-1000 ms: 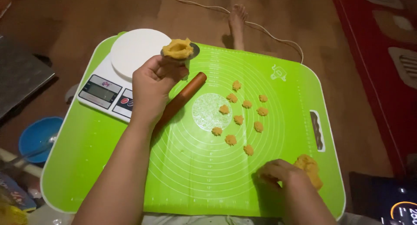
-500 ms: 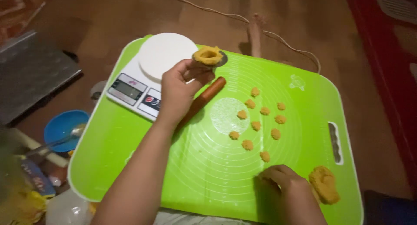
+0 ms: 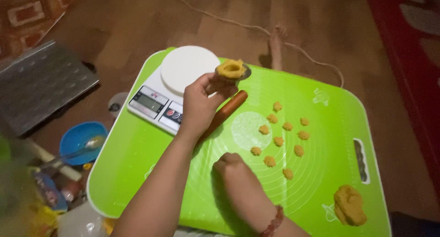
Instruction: Molding small pieces of yellow dough into flower shapes using a metal mold and placing them on a mat
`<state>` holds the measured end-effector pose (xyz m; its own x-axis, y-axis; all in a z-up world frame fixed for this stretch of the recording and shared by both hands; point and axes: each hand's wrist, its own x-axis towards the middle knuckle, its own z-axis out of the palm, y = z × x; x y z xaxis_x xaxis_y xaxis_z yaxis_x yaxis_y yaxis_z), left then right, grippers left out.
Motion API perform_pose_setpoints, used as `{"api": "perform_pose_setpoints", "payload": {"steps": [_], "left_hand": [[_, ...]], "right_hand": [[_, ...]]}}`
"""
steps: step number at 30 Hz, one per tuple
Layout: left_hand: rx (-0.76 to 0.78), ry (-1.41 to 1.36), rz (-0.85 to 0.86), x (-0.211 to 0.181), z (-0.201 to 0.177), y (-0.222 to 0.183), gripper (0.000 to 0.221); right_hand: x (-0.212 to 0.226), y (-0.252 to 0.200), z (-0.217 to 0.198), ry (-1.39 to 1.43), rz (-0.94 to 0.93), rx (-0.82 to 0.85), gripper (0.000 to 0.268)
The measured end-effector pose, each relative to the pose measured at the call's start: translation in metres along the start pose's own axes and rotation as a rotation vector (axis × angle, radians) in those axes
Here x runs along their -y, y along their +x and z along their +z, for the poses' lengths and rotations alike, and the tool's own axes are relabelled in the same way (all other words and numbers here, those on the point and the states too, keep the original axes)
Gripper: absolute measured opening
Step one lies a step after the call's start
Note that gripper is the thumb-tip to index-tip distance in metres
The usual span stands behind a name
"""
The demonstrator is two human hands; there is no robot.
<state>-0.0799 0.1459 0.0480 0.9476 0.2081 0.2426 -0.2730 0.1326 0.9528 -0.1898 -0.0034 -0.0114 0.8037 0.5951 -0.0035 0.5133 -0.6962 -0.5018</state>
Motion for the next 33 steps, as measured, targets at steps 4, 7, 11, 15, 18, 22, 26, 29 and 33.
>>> {"api": "perform_pose_setpoints", "payload": {"steps": [4, 7, 11, 15, 18, 22, 26, 29, 33], "left_hand": [[-0.016, 0.097, -0.091, -0.009, 0.004, -0.004, 0.029], [0.009, 0.100, -0.059, -0.014, 0.007, -0.006, 0.028], [0.040, 0.114, -0.079, -0.004, 0.011, -0.005, 0.033], [0.143, 0.092, -0.090, -0.003, 0.012, -0.008, 0.027], [0.280, 0.013, -0.255, -0.012, 0.022, -0.016, 0.038], [0.411, 0.004, -0.385, -0.025, 0.036, -0.030, 0.044], [0.520, -0.116, -0.232, -0.014, 0.038, -0.035, 0.040], [0.506, -0.063, -0.237, -0.025, 0.037, -0.034, 0.037], [0.527, -0.155, -0.166, -0.025, 0.035, -0.036, 0.033]], "right_hand": [[-0.005, -0.001, 0.014, -0.363, -0.140, 0.098, 0.024], [0.031, -0.005, -0.027, -0.814, -0.367, 0.189, 0.027], [0.032, -0.023, -0.057, -0.032, 0.094, 0.345, 0.020], [0.007, -0.042, -0.109, 0.502, 0.342, -0.084, 0.011], [-0.008, -0.044, -0.178, 0.426, 0.566, -0.554, 0.015], [-0.009, -0.025, -0.207, 0.215, 0.272, -0.629, 0.010], [-0.009, -0.007, -0.198, 0.080, 0.097, -0.454, 0.018], [-0.005, -0.005, -0.196, 0.058, 0.120, -0.426, 0.024], [0.012, -0.010, -0.196, 0.137, 0.200, -0.446, 0.023]]}}
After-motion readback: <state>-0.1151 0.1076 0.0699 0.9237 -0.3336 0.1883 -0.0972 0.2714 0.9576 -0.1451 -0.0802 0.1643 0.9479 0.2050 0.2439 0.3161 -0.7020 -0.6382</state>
